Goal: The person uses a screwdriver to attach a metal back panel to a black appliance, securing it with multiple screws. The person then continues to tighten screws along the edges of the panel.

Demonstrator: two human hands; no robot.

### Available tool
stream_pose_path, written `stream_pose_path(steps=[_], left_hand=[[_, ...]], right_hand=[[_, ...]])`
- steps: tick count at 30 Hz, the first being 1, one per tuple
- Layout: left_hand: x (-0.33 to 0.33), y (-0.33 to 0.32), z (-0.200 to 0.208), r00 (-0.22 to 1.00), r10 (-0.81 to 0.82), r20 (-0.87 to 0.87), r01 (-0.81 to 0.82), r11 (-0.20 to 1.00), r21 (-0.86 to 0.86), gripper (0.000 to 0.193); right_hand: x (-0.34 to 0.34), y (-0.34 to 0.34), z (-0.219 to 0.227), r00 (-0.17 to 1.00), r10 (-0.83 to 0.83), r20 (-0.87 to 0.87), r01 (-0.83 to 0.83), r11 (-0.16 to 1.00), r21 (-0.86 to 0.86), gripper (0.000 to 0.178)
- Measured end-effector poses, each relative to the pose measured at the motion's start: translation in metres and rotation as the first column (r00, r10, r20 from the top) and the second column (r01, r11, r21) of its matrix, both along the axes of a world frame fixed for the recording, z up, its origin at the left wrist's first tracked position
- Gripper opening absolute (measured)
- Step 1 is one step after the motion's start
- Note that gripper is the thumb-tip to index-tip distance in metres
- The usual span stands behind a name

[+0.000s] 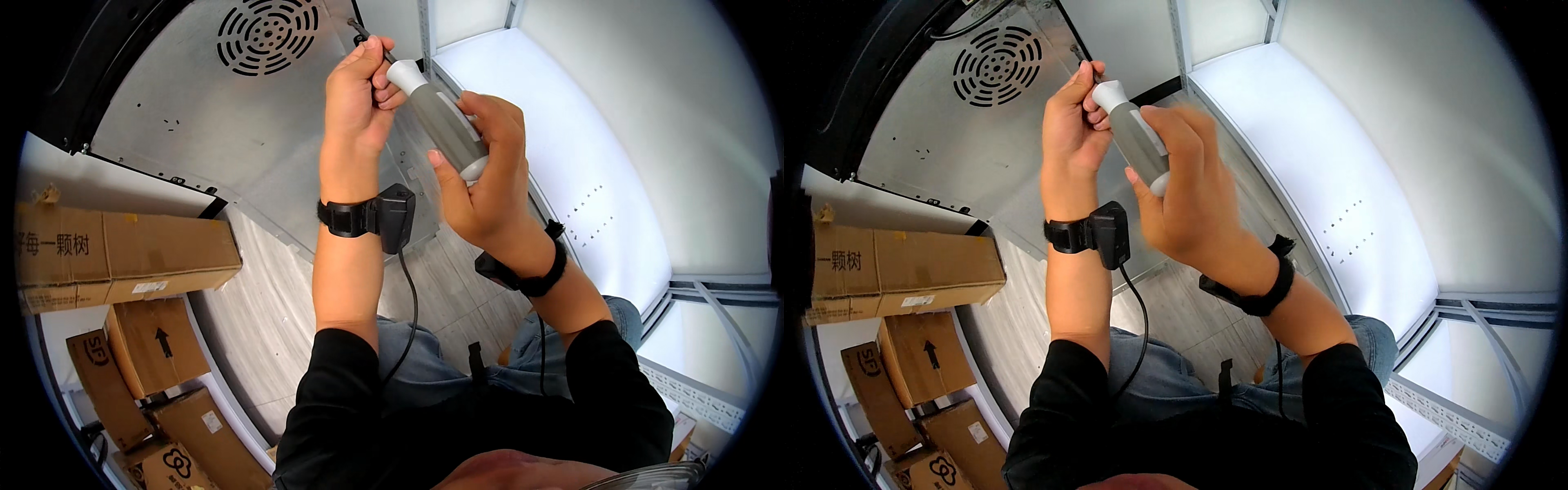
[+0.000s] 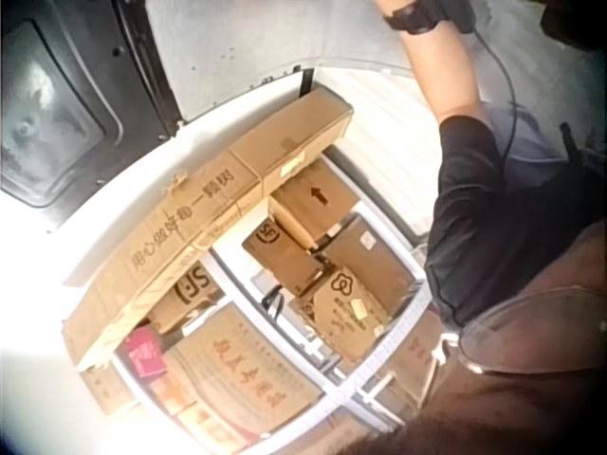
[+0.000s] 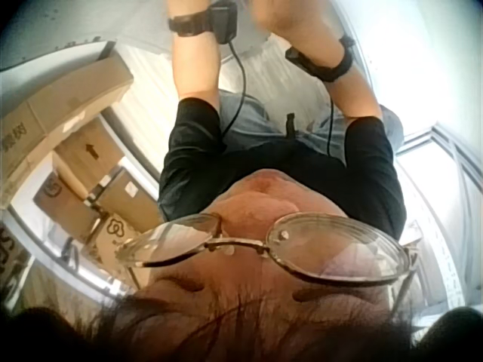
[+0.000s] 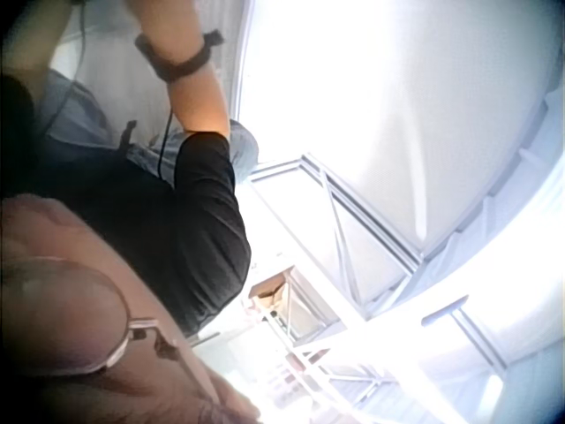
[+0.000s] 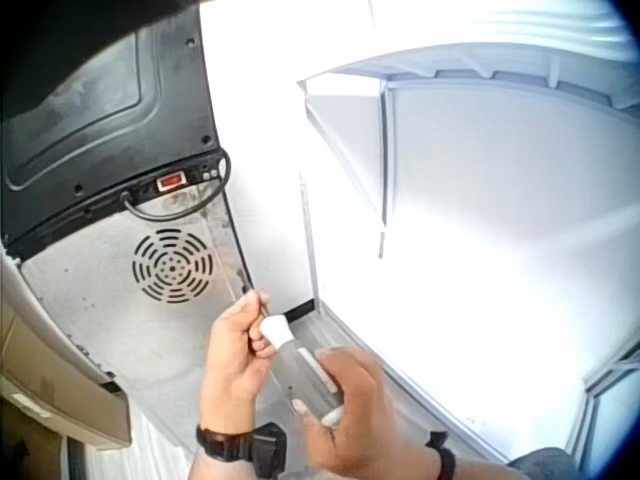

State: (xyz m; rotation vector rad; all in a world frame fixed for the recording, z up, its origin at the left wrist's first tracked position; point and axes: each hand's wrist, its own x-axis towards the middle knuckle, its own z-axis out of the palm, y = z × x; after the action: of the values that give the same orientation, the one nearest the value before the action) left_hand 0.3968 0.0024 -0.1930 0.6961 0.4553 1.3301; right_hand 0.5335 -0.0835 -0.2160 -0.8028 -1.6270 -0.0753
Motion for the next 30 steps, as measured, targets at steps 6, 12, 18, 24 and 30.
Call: stream_pose_path(steps=[6,12,18,24,30], left_hand=[[-0.001,0.002,-0.001,0.995,0.067,-0.068,-0.067,0.998,0.011,0.023],[-0.005,0.009,-0.006,0.996,0.059,0.063,-0.061,0.997,0.037,0.028],[-0.007,0.015,-0.013,0.990,-0.008,0.143,-0.003,0.997,0.076,0.027],[-0.005,0.012,-0.009,0.996,0.050,0.080,-0.056,0.995,0.079,0.026],[0.007,0.010,-0.013,0.999,0.032,-0.014,-0.031,0.996,0.083,0.023]], right_hand=[[0.001,-0.007,0.005,0.996,-0.028,0.089,0.041,0.990,-0.138,0.051],[-0.001,-0.008,0.006,0.999,-0.030,-0.020,0.027,0.984,-0.173,0.041],[0.003,-0.010,0.003,0.997,-0.019,-0.080,0.000,0.973,-0.232,0.038],[0.006,-0.020,0.005,0.996,-0.039,-0.080,0.028,0.992,-0.126,0.036],[0.026,-0.024,-0.006,0.979,-0.032,-0.200,-0.027,0.959,-0.283,0.035]])
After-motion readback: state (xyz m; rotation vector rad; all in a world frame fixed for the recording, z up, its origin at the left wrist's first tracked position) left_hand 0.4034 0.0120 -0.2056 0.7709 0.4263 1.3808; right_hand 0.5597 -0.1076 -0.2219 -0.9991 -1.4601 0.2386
